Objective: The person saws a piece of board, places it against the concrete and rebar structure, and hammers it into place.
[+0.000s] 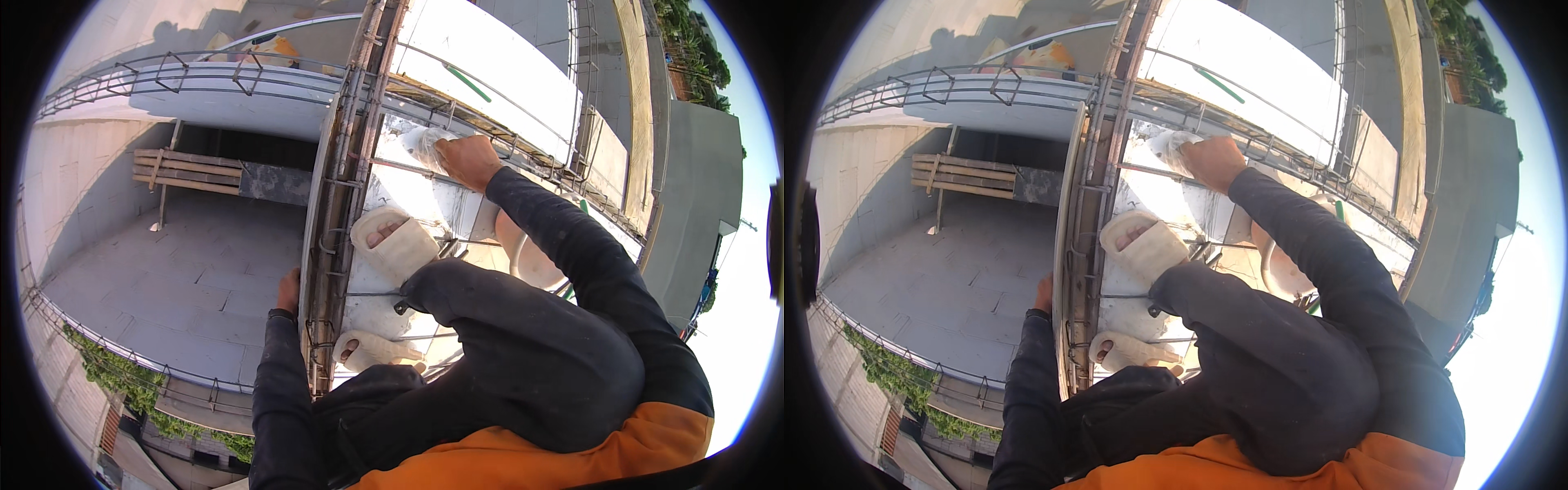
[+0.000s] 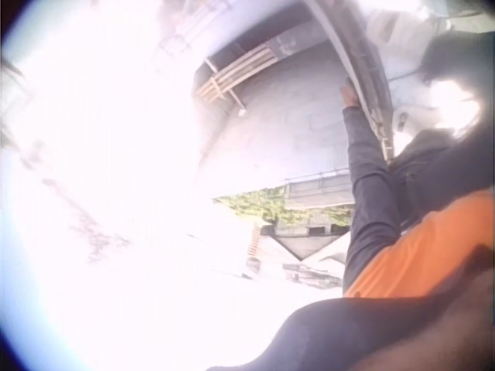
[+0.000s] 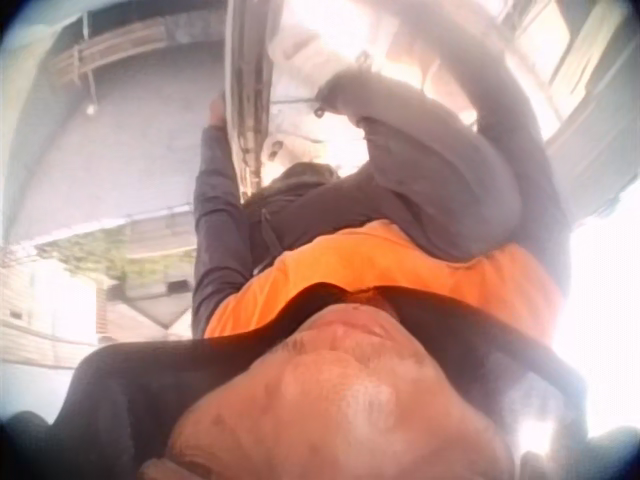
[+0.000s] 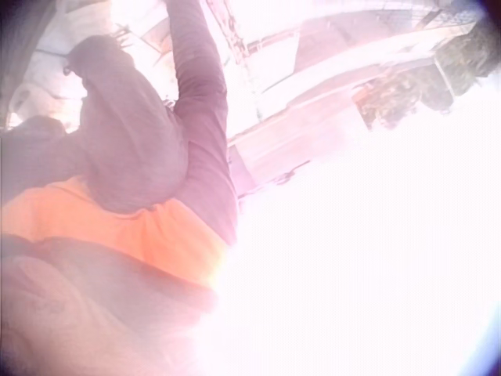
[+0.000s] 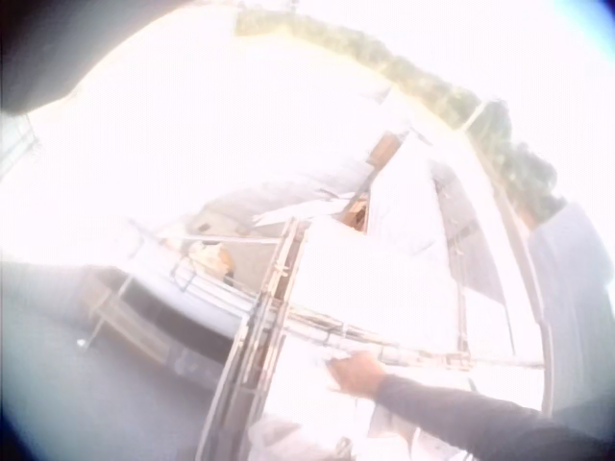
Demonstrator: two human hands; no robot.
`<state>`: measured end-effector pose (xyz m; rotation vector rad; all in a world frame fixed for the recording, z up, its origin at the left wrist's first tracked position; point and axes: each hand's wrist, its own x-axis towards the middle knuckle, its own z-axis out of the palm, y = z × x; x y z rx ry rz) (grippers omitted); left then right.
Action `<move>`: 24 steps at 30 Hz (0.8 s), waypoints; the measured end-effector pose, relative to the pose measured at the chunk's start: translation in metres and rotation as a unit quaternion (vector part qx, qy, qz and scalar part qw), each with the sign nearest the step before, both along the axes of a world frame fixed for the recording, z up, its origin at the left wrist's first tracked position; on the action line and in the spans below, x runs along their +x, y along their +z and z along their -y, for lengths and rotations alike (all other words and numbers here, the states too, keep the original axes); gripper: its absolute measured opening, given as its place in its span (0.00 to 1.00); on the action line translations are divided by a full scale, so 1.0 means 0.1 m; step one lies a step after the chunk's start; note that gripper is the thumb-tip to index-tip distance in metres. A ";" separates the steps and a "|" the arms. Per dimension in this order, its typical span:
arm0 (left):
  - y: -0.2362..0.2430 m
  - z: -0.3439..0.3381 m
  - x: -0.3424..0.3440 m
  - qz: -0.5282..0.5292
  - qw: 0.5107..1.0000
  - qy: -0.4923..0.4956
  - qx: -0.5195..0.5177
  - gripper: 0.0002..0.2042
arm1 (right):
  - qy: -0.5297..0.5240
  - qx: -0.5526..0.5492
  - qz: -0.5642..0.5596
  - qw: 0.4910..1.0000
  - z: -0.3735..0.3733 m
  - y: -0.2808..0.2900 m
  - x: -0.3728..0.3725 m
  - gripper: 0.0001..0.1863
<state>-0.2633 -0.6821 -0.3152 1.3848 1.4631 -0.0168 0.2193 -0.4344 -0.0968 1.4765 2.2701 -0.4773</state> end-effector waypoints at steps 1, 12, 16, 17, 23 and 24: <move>0.00 0.01 -0.01 0.007 1.000 0.012 0.005 0.18 | -0.004 0.004 -0.011 1.000 0.02 0.01 -0.01 0.09; -0.06 0.00 -0.02 0.018 1.000 0.002 -0.014 0.18 | -0.159 0.028 -0.155 0.975 0.24 0.20 0.07 0.15; -0.23 0.14 -0.17 0.012 0.999 -0.007 0.032 0.18 | -0.180 0.010 -0.161 0.970 0.23 0.16 0.01 0.16; -0.26 0.13 -0.15 0.025 0.999 -0.010 0.045 0.18 | -0.189 0.006 -0.158 0.969 0.25 0.14 0.02 0.16; -0.03 -0.10 0.12 0.034 0.998 0.033 -0.043 0.18 | -0.206 -0.024 -0.114 0.972 0.31 0.21 0.16 0.16; -0.04 -0.08 0.09 0.027 0.999 0.020 -0.033 0.19 | -0.201 -0.031 -0.119 0.972 0.28 0.20 0.14 0.17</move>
